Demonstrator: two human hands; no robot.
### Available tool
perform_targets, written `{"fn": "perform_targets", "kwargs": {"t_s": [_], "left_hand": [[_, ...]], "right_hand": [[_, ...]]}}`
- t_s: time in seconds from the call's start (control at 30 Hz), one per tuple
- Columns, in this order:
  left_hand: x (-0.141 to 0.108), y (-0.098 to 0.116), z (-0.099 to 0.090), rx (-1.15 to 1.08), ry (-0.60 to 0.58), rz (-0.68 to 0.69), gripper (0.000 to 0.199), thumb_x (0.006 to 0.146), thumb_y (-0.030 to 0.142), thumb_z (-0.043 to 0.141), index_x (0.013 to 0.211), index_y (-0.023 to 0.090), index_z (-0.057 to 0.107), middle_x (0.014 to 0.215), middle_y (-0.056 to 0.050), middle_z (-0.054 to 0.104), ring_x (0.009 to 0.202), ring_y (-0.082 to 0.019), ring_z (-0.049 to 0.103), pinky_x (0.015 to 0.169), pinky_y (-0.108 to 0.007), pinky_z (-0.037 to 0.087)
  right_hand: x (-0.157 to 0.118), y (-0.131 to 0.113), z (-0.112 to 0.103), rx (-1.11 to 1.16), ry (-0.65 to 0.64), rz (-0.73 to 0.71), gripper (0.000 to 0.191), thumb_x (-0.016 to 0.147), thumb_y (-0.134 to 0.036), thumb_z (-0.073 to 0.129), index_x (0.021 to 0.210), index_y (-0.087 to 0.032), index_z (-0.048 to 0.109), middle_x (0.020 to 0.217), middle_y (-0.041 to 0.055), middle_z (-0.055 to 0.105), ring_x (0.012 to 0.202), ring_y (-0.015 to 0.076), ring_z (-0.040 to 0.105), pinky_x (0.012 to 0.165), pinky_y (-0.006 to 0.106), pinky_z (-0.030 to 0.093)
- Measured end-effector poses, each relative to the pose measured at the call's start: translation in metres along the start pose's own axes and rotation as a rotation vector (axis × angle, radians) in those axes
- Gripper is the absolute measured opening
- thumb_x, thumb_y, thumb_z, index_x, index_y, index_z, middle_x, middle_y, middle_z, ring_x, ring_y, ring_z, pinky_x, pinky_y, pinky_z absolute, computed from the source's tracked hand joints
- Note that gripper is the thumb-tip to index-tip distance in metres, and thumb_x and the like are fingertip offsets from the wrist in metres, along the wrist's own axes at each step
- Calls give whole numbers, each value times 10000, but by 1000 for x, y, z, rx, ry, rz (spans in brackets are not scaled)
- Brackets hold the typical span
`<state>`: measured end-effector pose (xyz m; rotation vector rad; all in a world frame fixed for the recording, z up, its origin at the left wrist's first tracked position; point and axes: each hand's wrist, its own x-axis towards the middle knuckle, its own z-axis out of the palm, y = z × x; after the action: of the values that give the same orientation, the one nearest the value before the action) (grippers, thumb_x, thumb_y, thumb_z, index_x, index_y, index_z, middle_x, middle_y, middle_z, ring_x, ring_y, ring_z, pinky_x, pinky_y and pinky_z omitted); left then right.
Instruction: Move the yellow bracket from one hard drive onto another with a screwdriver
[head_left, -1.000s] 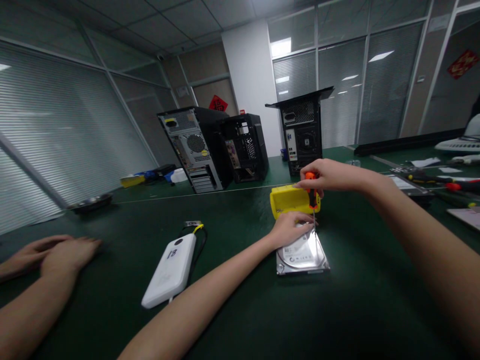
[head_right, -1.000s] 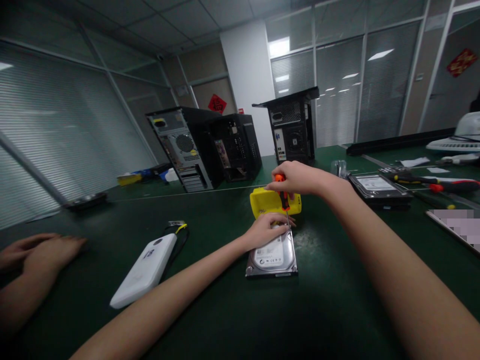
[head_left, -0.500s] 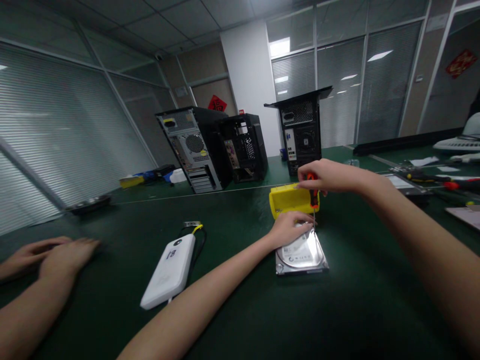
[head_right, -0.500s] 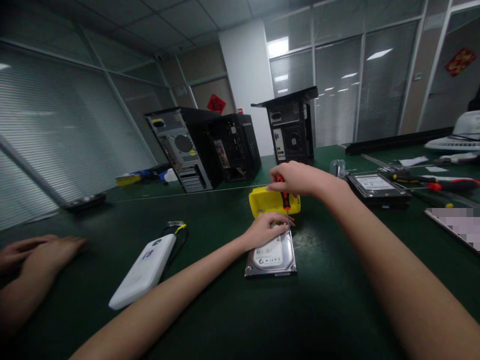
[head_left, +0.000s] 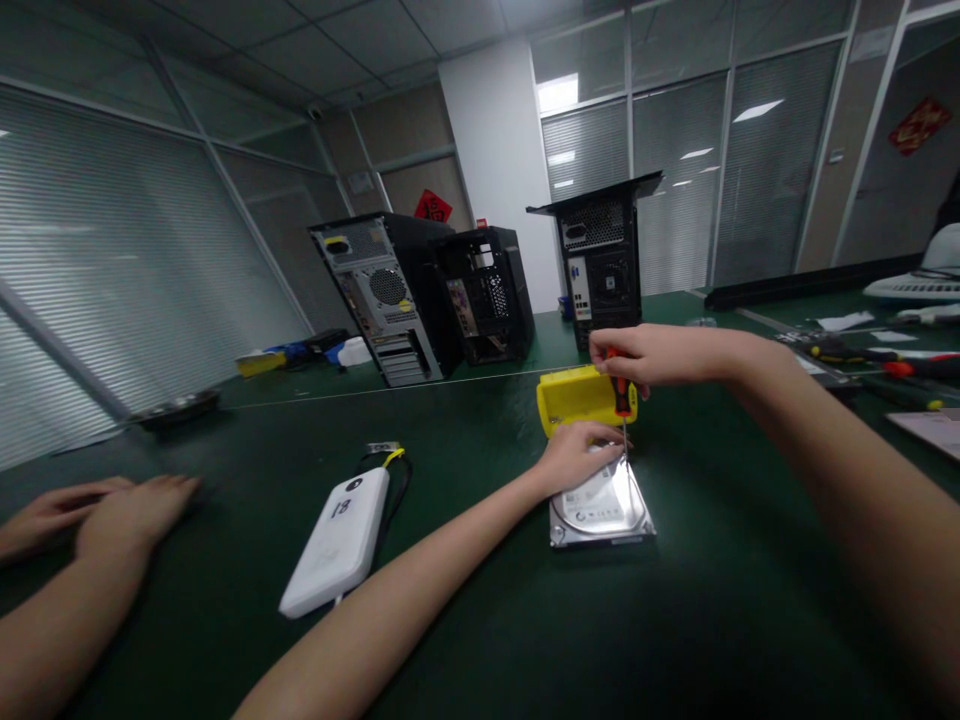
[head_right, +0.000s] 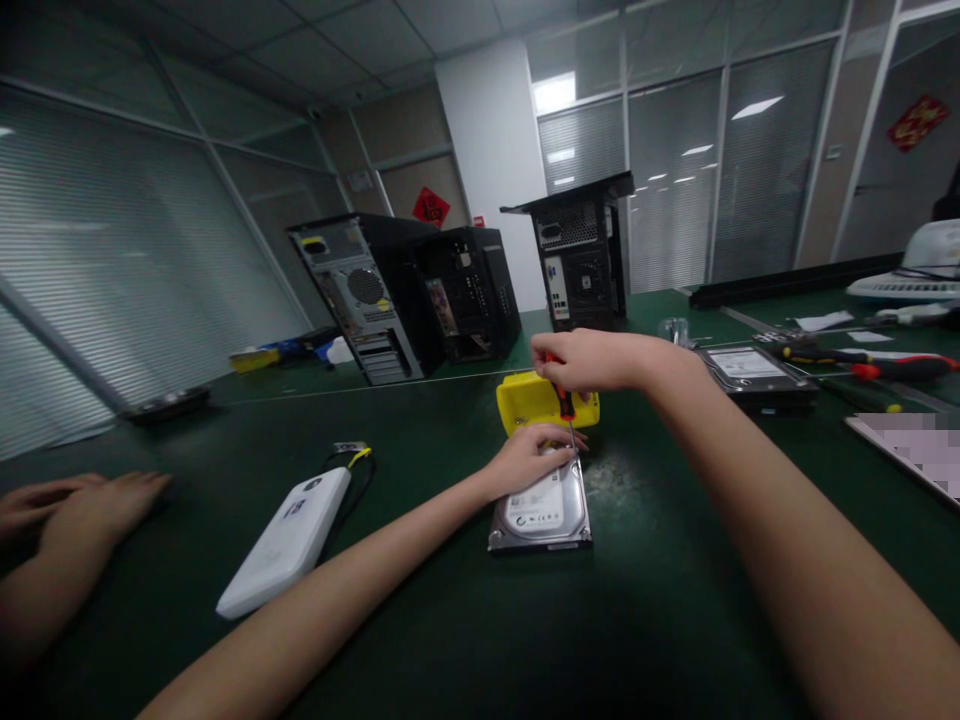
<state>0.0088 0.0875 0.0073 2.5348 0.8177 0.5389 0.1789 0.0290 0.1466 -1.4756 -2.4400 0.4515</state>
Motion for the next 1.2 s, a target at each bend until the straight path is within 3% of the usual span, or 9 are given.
{"fn": "perform_targets", "kwargs": {"t_s": [0.23,0.6,0.83,0.97,1.2], "left_hand": [[1,-1,0,-23,4,9,277,849,365,504,1004,216,680,1100,-15,667,1046,-172,585,941,-289,406],[1,0,1,-25,0,5,265,850,354,504,995,222,682,1098,-10,668,1044,-170,583,949,-292,402],[0,-1,0,-23,11,36,257,850,346,506,981,215,684,1085,-15,672,1028,-168,589,939,-284,405],[1,0,-1,-16,0,23,256,851,348,505,986,222,682,1093,-9,669,1040,-168,583,946,-287,401],[1,-3,1,-3,11,16,281,850,366,501,1006,212,678,1095,-21,668,1035,-178,586,941,-298,406]], "right_hand": [[2,-4,0,-32,-7,-33,149,890,-325,384,878,-189,444,799,67,641,610,139,618,515,212,432],[3,1,1,-167,62,104,232,866,-402,417,898,-186,498,819,66,653,488,108,560,465,224,376],[1,2,1,-220,124,143,277,851,-425,392,945,-187,497,833,90,644,537,135,560,484,244,356],[-1,2,0,-171,89,140,228,862,-355,364,958,-184,480,819,82,642,478,114,538,459,237,364],[-1,-4,-1,-92,21,78,235,868,-394,420,927,-179,496,811,73,639,478,102,554,427,210,401]]}}
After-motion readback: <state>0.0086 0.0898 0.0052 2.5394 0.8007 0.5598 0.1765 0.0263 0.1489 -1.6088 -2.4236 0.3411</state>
